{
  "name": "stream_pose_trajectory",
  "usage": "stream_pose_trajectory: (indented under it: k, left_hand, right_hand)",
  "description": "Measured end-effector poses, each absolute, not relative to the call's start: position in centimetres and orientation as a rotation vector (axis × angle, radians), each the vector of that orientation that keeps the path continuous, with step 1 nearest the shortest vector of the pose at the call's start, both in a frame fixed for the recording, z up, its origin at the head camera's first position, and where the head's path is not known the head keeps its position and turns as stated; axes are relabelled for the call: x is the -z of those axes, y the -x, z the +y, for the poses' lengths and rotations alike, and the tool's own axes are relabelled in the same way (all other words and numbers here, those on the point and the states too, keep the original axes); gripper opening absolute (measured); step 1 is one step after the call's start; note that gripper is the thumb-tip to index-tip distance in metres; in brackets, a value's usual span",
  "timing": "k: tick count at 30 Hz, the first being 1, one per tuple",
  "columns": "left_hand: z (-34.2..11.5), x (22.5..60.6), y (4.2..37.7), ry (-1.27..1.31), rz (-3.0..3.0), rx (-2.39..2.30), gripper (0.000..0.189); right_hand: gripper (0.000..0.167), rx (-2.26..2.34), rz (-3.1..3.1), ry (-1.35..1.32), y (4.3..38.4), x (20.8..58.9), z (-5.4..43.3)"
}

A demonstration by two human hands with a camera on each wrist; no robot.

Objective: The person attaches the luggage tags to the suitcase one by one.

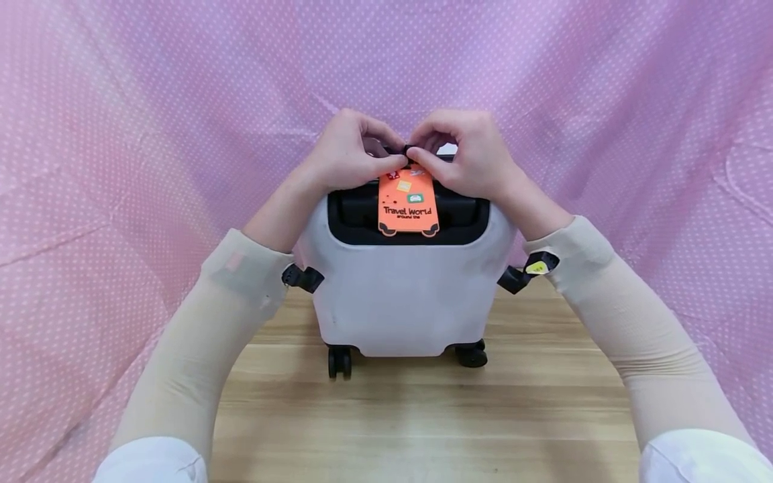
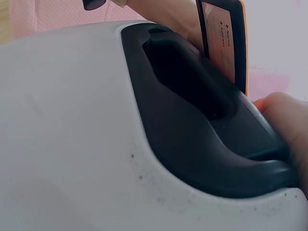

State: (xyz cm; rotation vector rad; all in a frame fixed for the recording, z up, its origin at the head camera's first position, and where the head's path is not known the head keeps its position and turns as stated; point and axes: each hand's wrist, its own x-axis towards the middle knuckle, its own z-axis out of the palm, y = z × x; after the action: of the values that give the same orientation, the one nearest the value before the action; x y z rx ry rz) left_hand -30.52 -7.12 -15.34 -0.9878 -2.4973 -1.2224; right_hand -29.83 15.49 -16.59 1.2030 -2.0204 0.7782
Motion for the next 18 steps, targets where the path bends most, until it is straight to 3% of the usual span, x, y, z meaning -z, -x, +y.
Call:
stream_pose_trajectory:
  k: [18]
  left_hand:
    - [-7.23, 15.17, 30.34, 0.976, -2.536, 1.305, 0.023]
  right_hand:
    - [0.005, -0.725, -1.940, -1.264, 29.83, 16.69, 15.55]
